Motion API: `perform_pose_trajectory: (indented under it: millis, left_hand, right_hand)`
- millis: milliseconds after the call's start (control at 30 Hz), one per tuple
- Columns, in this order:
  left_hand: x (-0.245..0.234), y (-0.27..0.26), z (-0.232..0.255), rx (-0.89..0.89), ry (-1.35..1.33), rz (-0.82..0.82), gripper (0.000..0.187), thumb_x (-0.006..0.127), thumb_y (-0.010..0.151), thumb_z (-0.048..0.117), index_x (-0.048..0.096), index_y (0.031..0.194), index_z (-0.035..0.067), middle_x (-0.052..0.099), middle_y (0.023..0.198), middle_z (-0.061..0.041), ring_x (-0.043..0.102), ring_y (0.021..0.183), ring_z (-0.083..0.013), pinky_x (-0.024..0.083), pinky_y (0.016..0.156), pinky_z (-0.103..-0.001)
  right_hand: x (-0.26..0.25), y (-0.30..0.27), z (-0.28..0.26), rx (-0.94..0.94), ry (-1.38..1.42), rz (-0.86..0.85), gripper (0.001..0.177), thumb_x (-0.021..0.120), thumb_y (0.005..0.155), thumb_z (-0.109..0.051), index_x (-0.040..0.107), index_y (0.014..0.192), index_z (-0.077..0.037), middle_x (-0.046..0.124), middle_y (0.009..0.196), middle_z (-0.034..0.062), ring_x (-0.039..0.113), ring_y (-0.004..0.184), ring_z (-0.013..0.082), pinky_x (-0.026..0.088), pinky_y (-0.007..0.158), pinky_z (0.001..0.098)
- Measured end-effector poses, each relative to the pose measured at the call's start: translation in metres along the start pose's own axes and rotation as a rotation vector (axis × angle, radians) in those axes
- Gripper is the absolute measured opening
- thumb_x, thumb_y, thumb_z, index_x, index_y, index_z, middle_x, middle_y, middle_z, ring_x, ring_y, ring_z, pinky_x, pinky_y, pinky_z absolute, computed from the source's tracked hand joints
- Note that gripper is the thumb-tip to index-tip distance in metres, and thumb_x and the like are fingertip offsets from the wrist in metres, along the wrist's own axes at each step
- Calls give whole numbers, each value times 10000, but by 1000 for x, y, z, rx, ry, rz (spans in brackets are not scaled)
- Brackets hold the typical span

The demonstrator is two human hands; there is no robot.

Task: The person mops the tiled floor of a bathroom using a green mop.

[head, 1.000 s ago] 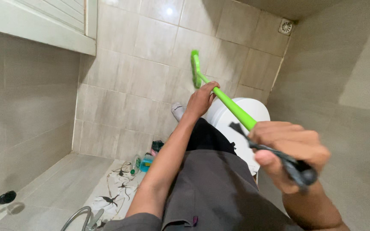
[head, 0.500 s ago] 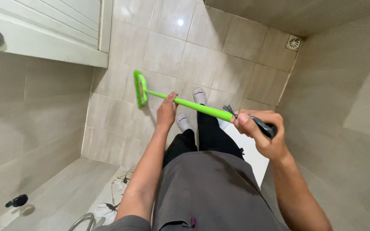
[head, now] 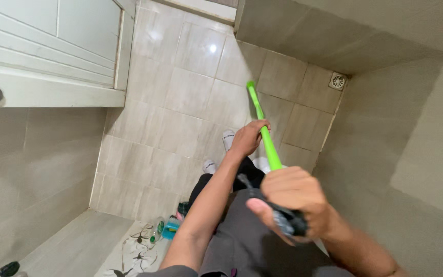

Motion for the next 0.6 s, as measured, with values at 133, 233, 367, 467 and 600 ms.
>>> perform_pose_trajectory:
  millis: [133, 233, 367, 467, 600]
  left_hand:
    - [-38, -8, 2, 126, -1, 112, 286, 715, 854, 22, 678, 1122, 113, 709, 1176, -82, 631, 1162, -312, 513, 973, -422]
    - [-67, -17, -44, -8, 65, 188, 310, 724, 824, 9, 711, 1120, 102, 723, 1191, -90, 623, 1181, -312, 506, 998, -418]
    - [-78, -35, -126, -192, 127, 264, 431, 679, 840, -33, 700, 1249, 101, 685, 1308, -135, 616, 1247, -348, 499, 1033, -429]
    - [-66, -36, -167, -313, 198, 217, 453, 686, 881, -9, 642, 1323, 78, 588, 1421, -176, 572, 1258, -383, 471, 1026, -458]
    - [-27, -18, -135, -201, 68, 161, 530, 675, 863, -26, 617, 1376, 96, 586, 1443, -144, 558, 1333, -330, 469, 1082, -411]
  right_hand:
    - [-65, -15, -1, 56, 93, 198, 363, 552, 877, -8, 436, 536, -49, 427, 479, 56, 477, 401, 172, 510, 503, 367]
    - [-93, -35, 51, 203, 155, 438, 411, 523, 960, -65, 501, 550, -33, 472, 467, 48, 410, 395, 122, 452, 476, 296]
    - [-77, -42, 124, 316, 239, 423, 398, 549, 1026, -52, 591, 645, 52, 485, 553, 66, 417, 499, 134, 461, 582, 329]
    - [-64, -52, 139, 432, 215, 409, 345, 558, 1003, -35, 615, 681, 75, 523, 587, 82, 430, 516, 152, 419, 556, 306]
    - [-78, -39, 111, 393, 24, 353, 286, 588, 870, -30, 654, 607, 62, 600, 513, 76, 444, 346, 129, 351, 363, 243]
Point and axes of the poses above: each hand's wrist, its own y-axis towards the middle knuckle, its own x-axis out of the palm, z = x × y, the point moved 9 cm from there along y, towards the middle knuckle
